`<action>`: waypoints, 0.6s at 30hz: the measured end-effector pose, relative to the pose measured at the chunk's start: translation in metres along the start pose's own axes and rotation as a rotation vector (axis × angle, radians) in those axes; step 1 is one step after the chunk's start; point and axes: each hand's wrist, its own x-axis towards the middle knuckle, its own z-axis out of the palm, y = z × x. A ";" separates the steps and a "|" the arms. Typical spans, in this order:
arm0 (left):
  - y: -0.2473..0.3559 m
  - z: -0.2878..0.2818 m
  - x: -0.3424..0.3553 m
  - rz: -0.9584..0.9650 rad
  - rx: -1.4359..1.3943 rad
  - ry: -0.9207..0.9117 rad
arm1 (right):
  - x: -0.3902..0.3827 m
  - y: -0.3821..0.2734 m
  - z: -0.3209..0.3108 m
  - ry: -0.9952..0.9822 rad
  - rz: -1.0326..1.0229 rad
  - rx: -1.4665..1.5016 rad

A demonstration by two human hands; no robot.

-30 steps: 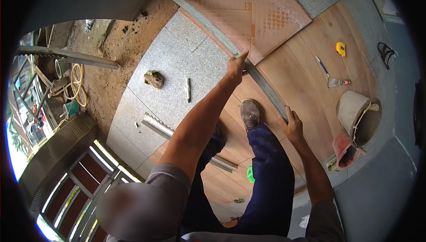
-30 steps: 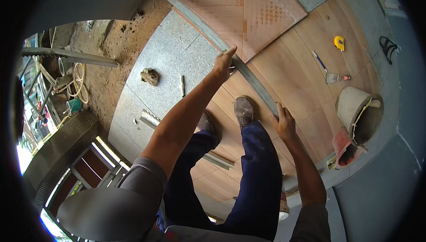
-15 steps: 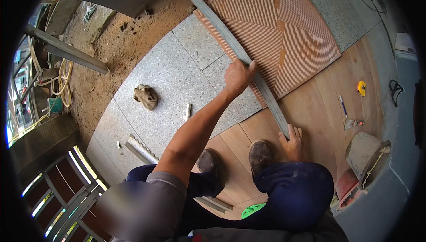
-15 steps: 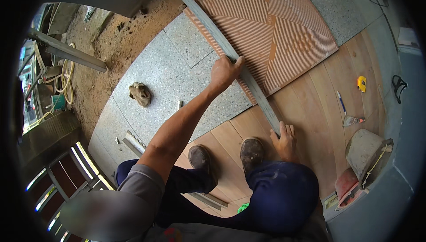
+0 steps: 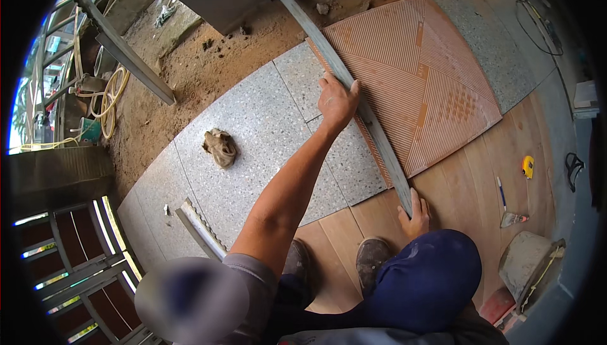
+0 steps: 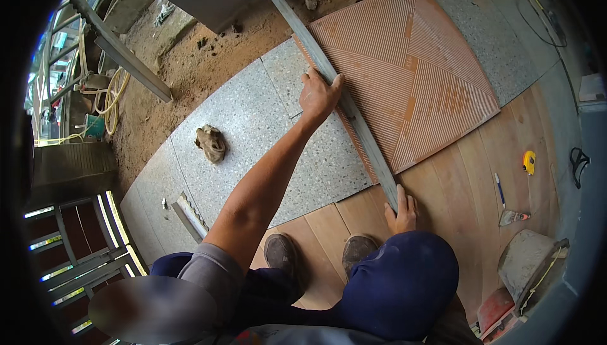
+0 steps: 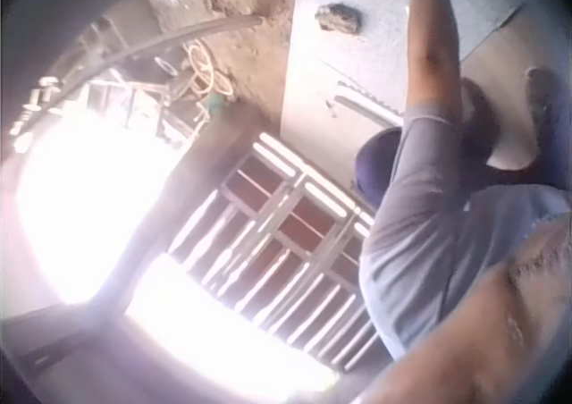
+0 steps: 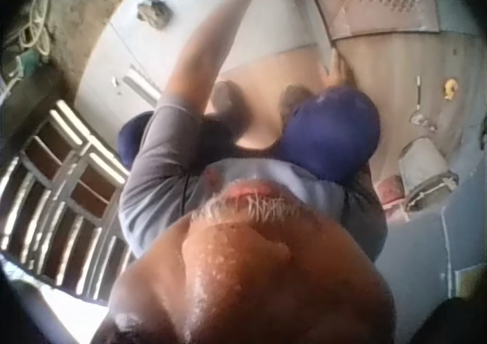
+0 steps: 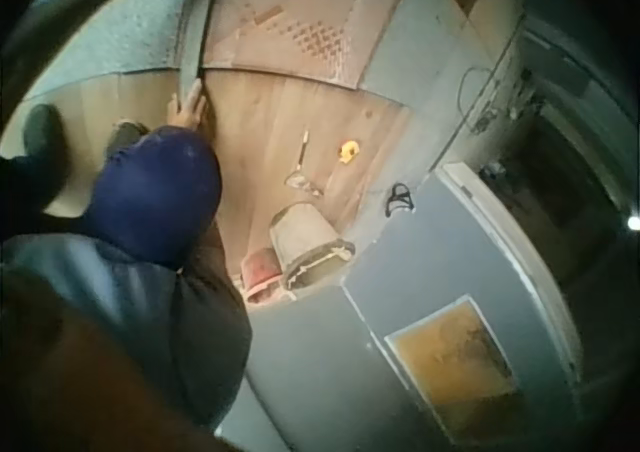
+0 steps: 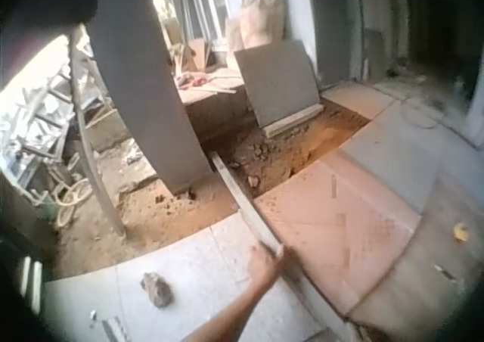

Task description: Measuring and aligning floor tiles using a marker and a level.

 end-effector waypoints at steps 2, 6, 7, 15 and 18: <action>-0.001 0.003 0.001 -0.010 0.032 0.020 | 0.001 0.004 0.001 -0.020 0.006 0.065; -0.001 0.003 0.013 -0.039 0.033 0.052 | -0.008 0.005 -0.004 -0.045 -0.009 0.066; -0.002 0.003 0.015 -0.039 0.046 0.064 | -0.011 0.004 -0.005 -0.060 0.002 0.064; -0.009 0.011 0.027 -0.082 0.074 0.071 | -0.031 -0.015 -0.028 -0.125 0.119 0.038; -0.014 0.016 0.034 -0.096 0.050 0.096 | -0.035 -0.010 -0.027 -0.113 0.098 0.034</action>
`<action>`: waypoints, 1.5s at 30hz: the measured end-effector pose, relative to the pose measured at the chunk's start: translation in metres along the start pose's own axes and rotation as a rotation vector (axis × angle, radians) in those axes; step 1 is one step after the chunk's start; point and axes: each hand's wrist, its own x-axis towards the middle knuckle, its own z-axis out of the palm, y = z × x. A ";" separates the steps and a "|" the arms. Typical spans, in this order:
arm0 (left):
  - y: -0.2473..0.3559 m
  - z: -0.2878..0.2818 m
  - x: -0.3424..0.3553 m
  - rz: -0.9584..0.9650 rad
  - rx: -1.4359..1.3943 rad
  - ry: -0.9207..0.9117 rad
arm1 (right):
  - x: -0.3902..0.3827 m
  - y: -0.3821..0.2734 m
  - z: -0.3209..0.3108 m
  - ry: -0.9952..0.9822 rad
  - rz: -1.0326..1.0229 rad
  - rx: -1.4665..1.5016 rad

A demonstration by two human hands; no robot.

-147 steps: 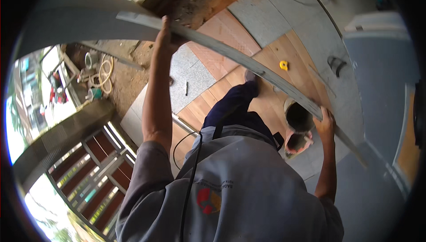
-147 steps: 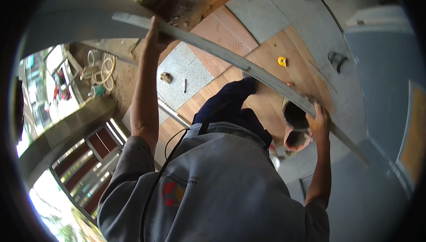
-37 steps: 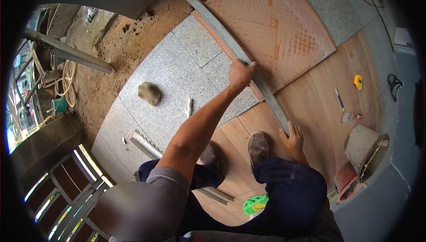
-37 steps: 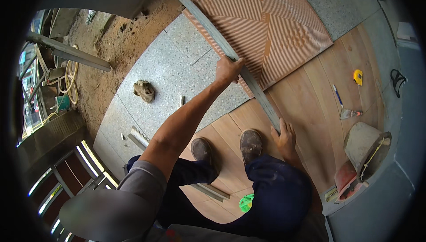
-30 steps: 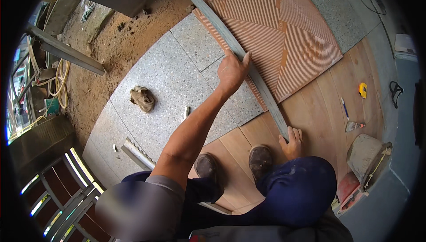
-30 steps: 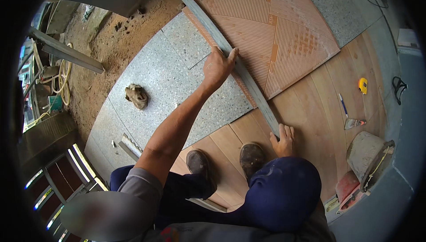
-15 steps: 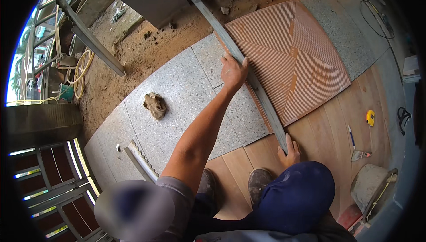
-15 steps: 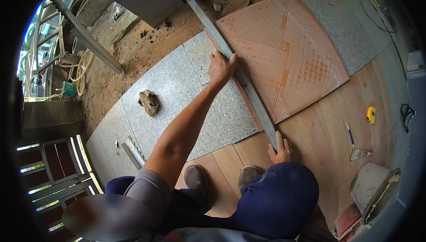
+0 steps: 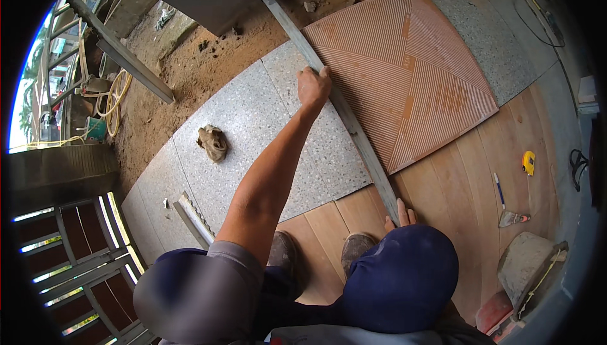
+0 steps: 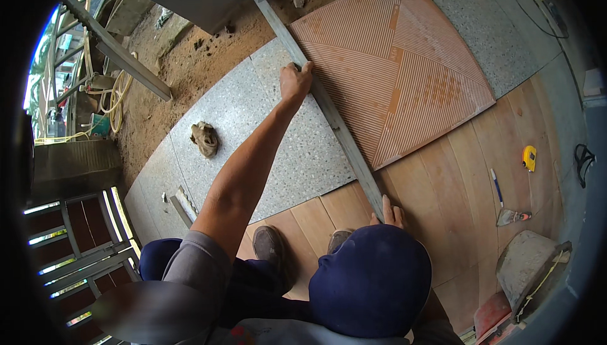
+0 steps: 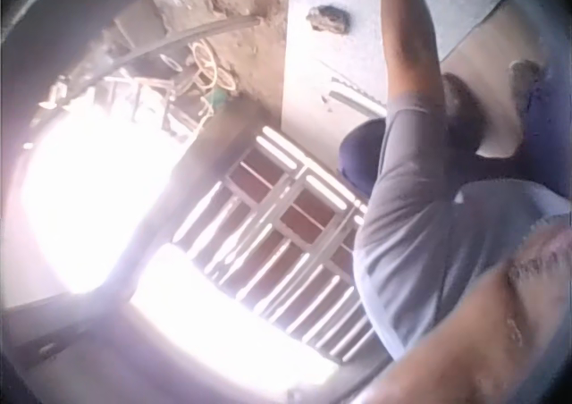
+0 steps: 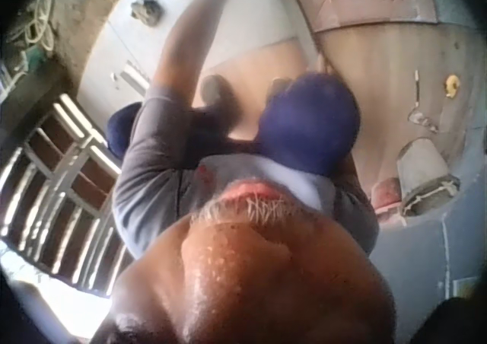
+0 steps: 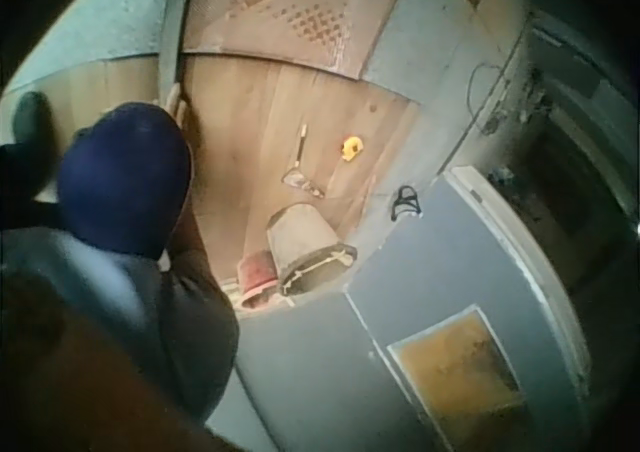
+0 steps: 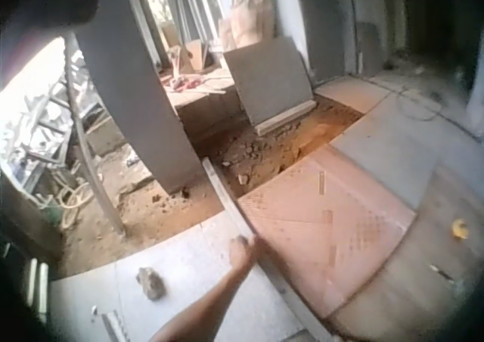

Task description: Measuring and aligning floor tiles using a marker and a level.

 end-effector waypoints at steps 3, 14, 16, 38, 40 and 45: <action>-0.010 0.002 0.010 0.011 -0.155 0.094 | 0.001 -0.002 0.000 -0.006 -0.002 0.020; -0.018 -0.009 0.023 -0.035 -0.254 -0.005 | 0.010 -0.021 -0.017 -0.086 0.148 0.052; -0.014 -0.009 0.020 -0.037 -0.256 0.007 | 0.008 -0.012 -0.012 -0.044 0.116 0.057; -0.016 -0.015 0.041 -0.223 -0.675 -0.217 | 0.089 -0.037 0.036 0.217 -0.111 0.123; -0.013 -0.020 0.037 -0.232 -0.655 -0.205 | 0.091 -0.046 0.032 0.189 -0.070 0.059; -0.014 -0.021 0.040 -0.231 -0.644 -0.215 | 0.088 -0.041 0.041 0.252 -0.103 0.068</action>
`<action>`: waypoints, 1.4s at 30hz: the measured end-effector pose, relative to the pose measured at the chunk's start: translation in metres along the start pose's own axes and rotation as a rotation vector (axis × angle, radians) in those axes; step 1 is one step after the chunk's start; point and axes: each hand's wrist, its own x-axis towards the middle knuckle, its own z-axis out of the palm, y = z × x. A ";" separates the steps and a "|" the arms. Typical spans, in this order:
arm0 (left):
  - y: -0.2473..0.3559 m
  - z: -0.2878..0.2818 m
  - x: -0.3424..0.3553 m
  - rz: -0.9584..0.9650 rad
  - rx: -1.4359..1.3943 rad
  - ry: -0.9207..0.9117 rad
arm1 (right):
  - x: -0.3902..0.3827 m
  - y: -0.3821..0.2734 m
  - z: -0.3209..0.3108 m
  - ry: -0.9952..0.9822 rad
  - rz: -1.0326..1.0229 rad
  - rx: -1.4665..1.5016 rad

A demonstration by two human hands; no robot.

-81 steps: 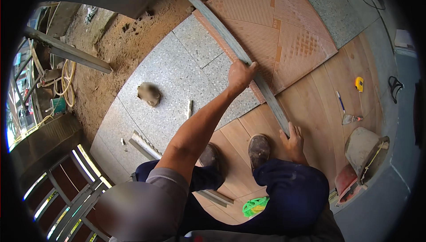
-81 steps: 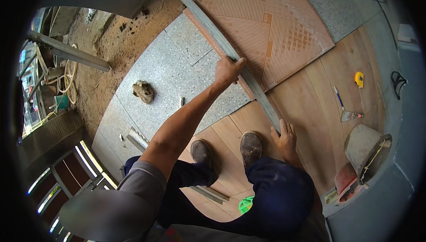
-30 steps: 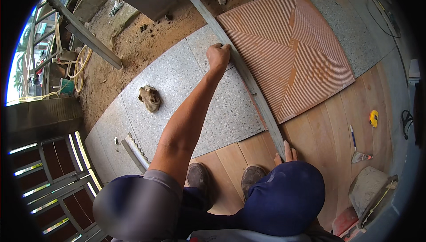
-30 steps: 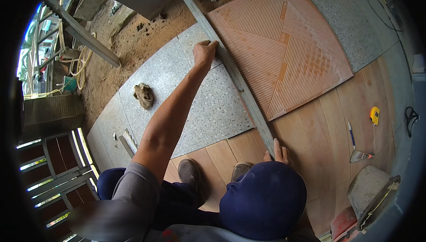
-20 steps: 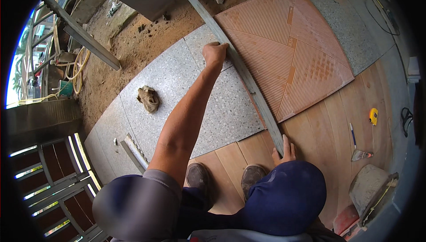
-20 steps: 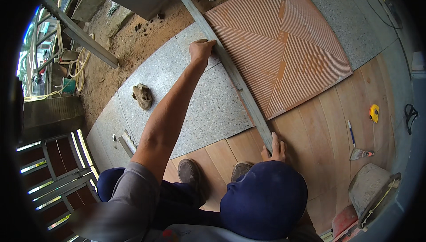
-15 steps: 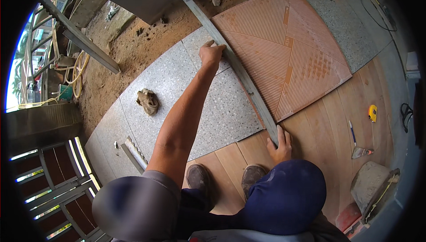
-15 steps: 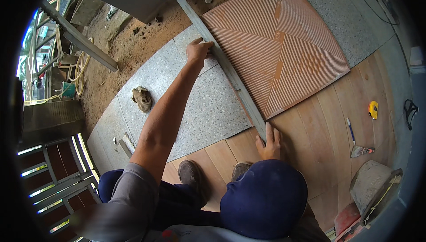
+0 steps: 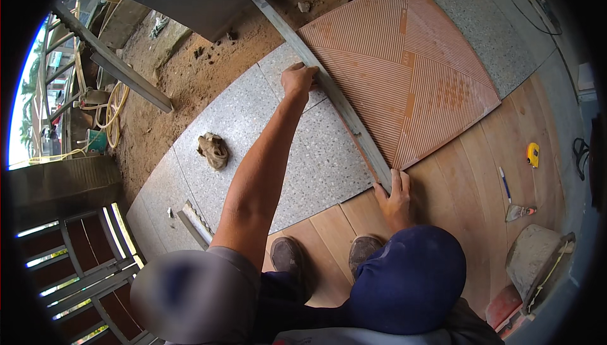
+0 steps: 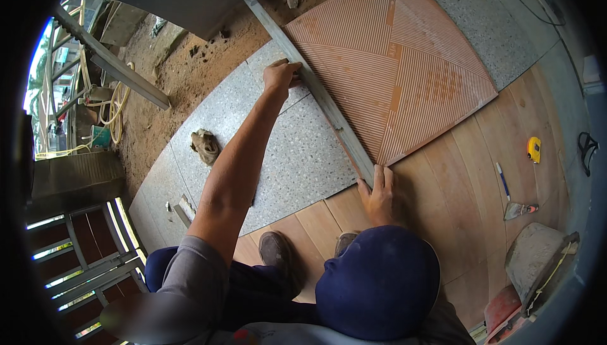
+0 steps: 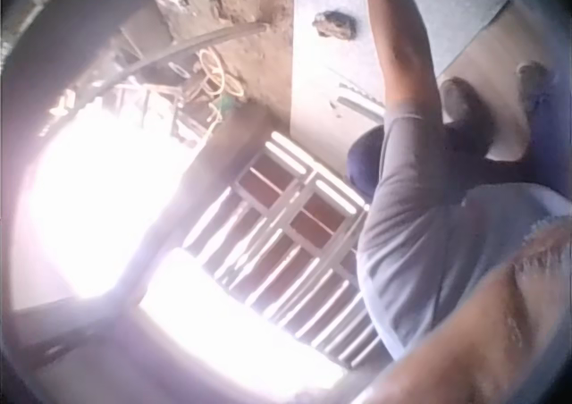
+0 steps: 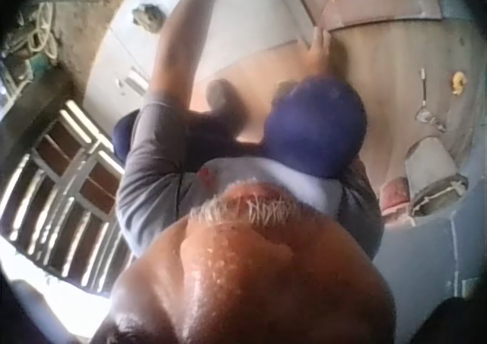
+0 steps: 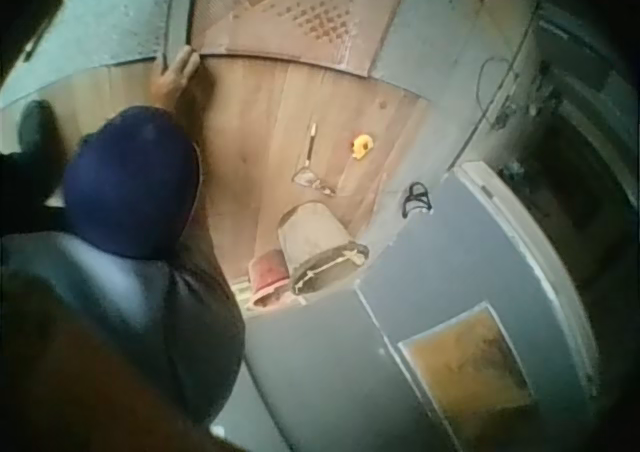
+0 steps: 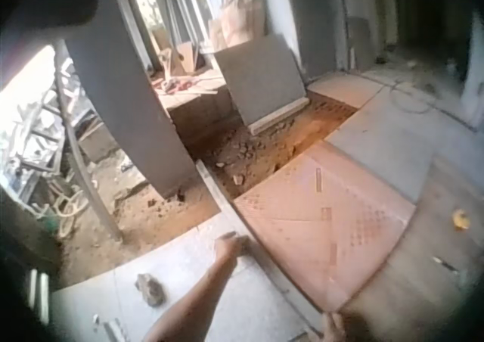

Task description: Measuring and aligning floor tiles using a marker and a level.

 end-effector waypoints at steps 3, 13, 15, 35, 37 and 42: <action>-0.003 -0.003 0.004 -0.011 -0.051 0.010 | -0.001 -0.001 0.002 0.002 0.007 0.018; -0.006 -0.007 0.003 0.034 -0.054 -0.060 | -0.001 0.001 -0.004 -0.029 -0.007 0.001; -0.009 -0.006 0.009 0.023 -0.076 -0.101 | 0.001 0.004 -0.005 -0.035 -0.013 -0.013; -0.010 -0.007 0.029 -0.067 -0.010 -0.092 | 0.000 0.004 0.002 0.014 -0.136 -0.163; -0.011 -0.009 0.028 -0.069 -0.027 -0.087 | -0.002 0.000 0.003 0.015 -0.110 -0.154; -0.016 -0.008 0.022 -0.108 -0.049 -0.082 | -0.005 0.002 0.009 0.032 -0.124 -0.164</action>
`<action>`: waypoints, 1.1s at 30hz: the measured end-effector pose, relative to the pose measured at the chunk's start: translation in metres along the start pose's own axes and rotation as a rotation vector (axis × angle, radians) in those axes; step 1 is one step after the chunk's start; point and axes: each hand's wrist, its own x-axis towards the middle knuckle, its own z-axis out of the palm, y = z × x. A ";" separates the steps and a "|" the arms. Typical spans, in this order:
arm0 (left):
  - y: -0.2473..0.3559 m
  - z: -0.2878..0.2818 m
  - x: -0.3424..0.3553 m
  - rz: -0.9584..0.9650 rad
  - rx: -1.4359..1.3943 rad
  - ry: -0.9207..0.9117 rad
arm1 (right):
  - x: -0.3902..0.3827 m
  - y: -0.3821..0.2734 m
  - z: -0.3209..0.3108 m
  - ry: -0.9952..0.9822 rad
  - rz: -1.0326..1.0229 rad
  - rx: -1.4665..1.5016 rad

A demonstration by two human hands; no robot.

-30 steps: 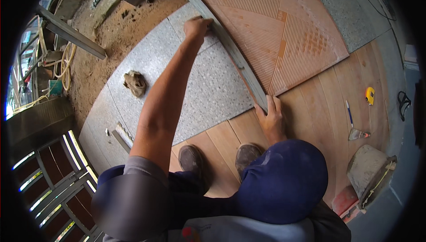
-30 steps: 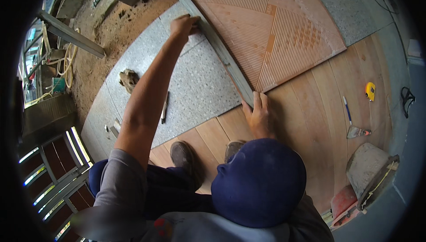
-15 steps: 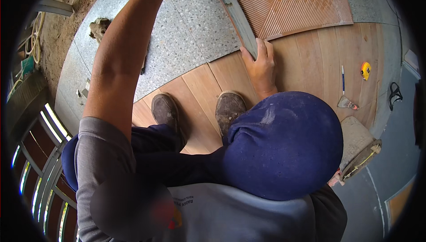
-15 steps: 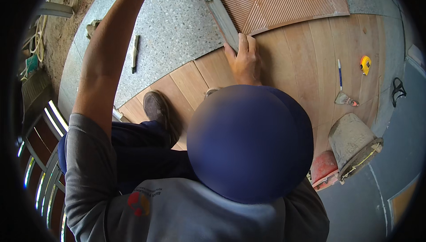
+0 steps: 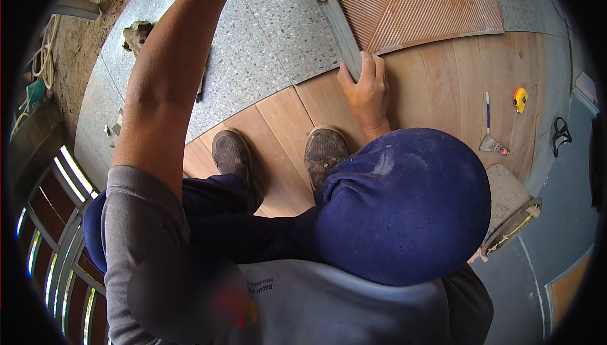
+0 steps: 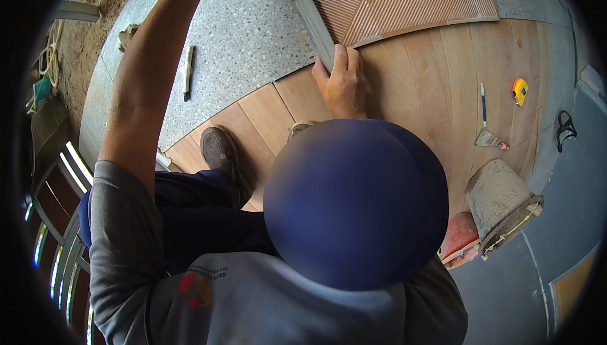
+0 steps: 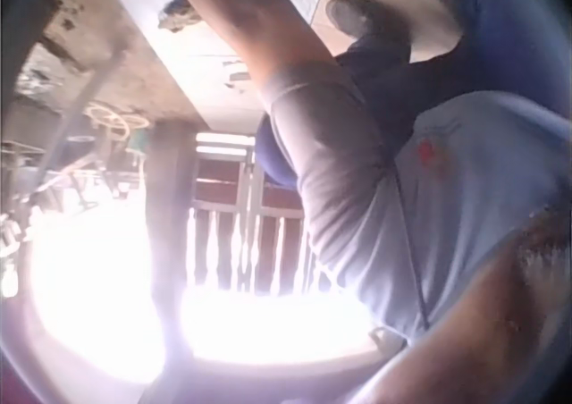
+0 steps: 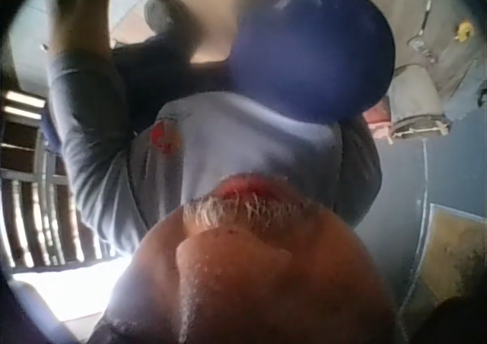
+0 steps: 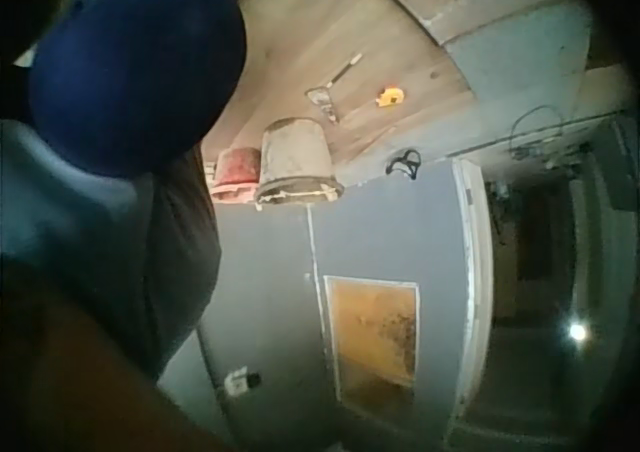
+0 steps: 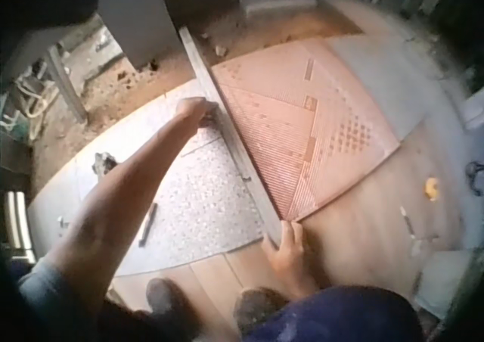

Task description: Measuring and aligning floor tiles using a marker and a level.

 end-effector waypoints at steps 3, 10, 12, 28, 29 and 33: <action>0.011 0.006 -0.002 0.038 0.048 0.026 | 0.006 -0.003 -0.006 0.008 0.020 -0.006; 0.006 -0.003 0.013 0.011 -0.050 -0.014 | 0.011 -0.006 -0.001 -0.014 0.058 0.022; 0.012 -0.001 0.012 0.052 0.048 0.040 | 0.012 -0.006 -0.002 0.002 0.055 0.024; 0.003 -0.004 -0.014 0.076 -0.189 0.018 | 0.007 -0.010 -0.007 0.006 0.041 -0.005; 0.001 0.004 -0.020 0.068 -0.181 0.030 | 0.006 -0.006 -0.008 0.037 0.035 0.002; 0.004 0.002 -0.020 0.076 -0.141 0.038 | 0.005 -0.010 -0.009 -0.004 0.075 0.020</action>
